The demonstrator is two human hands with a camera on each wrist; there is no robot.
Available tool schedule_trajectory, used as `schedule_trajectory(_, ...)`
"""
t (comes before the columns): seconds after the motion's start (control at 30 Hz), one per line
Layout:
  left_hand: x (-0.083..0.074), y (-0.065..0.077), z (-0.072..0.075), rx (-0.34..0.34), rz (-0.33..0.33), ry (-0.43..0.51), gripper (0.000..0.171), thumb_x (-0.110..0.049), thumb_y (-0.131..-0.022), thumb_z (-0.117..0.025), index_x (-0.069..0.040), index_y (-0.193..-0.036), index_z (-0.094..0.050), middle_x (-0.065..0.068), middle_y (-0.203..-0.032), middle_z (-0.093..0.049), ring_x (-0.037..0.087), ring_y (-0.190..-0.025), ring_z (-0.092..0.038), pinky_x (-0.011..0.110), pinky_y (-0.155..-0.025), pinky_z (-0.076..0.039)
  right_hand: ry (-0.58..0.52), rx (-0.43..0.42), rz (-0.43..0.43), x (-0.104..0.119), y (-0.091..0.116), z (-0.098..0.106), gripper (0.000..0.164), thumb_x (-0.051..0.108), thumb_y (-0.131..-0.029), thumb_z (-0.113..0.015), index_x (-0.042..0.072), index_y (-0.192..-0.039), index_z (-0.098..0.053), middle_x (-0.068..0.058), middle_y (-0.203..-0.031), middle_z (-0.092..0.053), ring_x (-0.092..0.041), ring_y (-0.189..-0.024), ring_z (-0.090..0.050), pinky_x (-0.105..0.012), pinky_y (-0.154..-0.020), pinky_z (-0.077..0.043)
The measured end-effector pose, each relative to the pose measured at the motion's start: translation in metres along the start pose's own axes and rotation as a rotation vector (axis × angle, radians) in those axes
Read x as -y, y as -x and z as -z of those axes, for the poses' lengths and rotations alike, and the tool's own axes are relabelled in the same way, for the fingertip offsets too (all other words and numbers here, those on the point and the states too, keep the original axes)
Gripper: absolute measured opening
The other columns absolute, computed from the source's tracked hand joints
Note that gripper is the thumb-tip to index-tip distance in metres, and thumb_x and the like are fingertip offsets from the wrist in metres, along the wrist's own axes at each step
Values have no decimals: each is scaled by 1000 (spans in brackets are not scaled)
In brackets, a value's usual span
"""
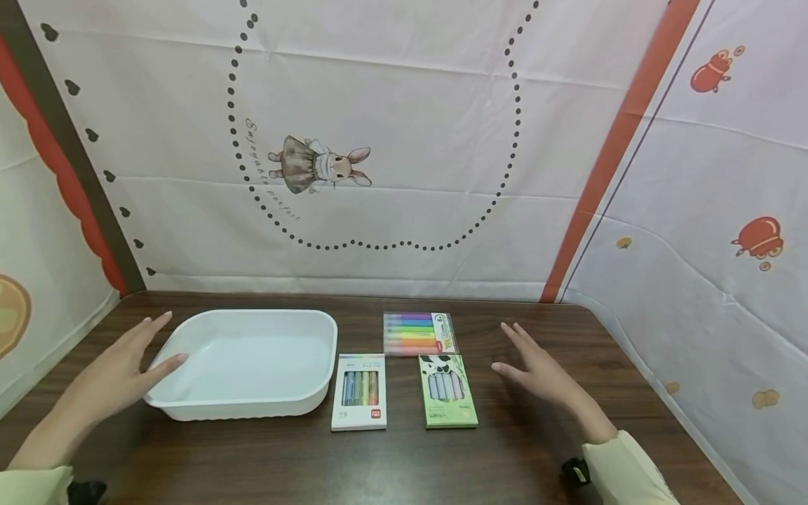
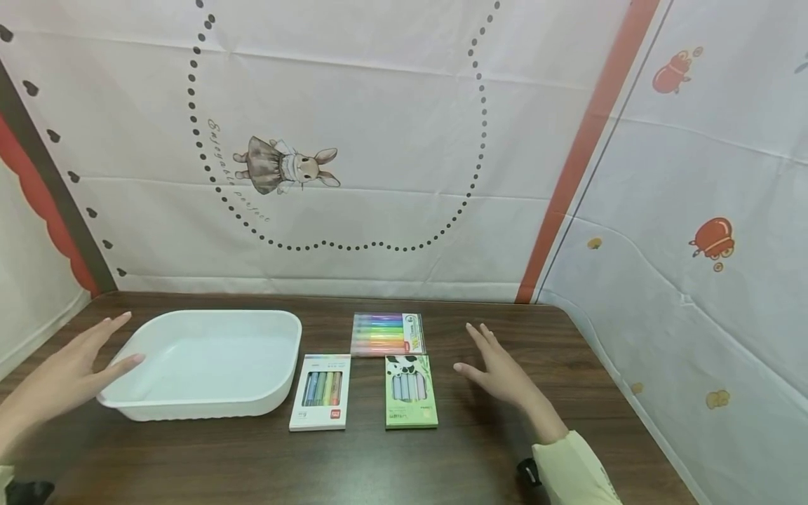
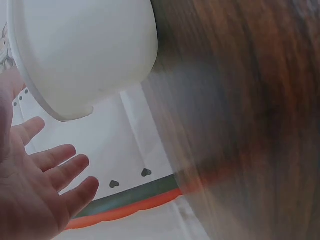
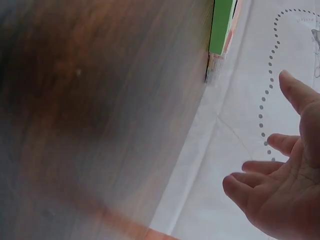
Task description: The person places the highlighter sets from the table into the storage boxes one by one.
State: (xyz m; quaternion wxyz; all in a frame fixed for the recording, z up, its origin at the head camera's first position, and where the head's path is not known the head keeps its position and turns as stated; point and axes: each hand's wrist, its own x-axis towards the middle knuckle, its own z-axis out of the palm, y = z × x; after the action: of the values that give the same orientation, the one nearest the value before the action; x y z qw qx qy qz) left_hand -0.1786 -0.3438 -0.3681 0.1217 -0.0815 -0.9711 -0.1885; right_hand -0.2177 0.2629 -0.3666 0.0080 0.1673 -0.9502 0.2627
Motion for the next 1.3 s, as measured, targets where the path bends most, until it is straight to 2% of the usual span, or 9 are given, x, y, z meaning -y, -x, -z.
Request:
schedule_trajectory(0.2, 1, 1, -2, 27, 25, 80, 81, -38, -88, -57, -10, -147, -8, 40, -135, -24, 61, -114, -27, 72, -77, -26, -74, 36, 10, 2, 2, -4, 77, 47, -86, -57, 11, -145, -23, -22, -148, -16, -43, -131, -21, -63, -96, -25)
schedule_trajectory(0.33, -1, 1, -3, 45, 40, 99, 81, -39, -89, -56, -11, -147, -7, 40, -135, -24, 62, -113, -27, 72, -77, -26, -106, 49, 15, 3, 2, -6, 76, 46, -85, -58, 12, -144, -25, -21, -148, -20, -41, -132, -22, -62, -97, -25)
schedule_trajectory(0.57, -2, 1, -3, 63, 54, 117, 81, -38, -88, -57, -9, -147, -9, 41, -133, -25, 63, -109, -30, 72, -75, -28, -167, 84, 21, 4, 3, -7, 75, 44, -85, -60, 12, -144, -27, -18, -145, -28, -39, -131, -25, -59, -98, -27)
schedule_trajectory(0.8, -1, 0, -4, 81, 60, 142, 80, -39, -88, -57, -3, -145, -12, 39, -127, -36, 55, -107, -41, 67, -72, -36, -236, 111, 7, 6, 3, -9, 73, 40, -84, -62, 11, -143, -29, -18, -145, -29, -39, -131, -26, -58, -98, -28)
schedule_trajectory(1.17, 2, 0, -4, 192, 126, 262, 81, -40, -90, -54, -8, -147, -5, 40, -136, -22, 62, -113, -28, 70, -76, -31, -341, 197, 39, 6, 3, -12, 72, 33, -86, -62, 5, -143, -26, -20, -145, -26, -41, -130, -25, -55, -98, -30)
schedule_trajectory(1.3, 3, 0, -3, 208, 125, 304, 82, -38, -90, -55, -7, -146, -4, 39, -137, -20, 61, -115, -26, 70, -77, -30, -388, 225, 57, 6, 2, -14, 71, 29, -87, -62, 5, -142, -26, -22, -146, -25, -40, -131, -24, -55, -100, -28)
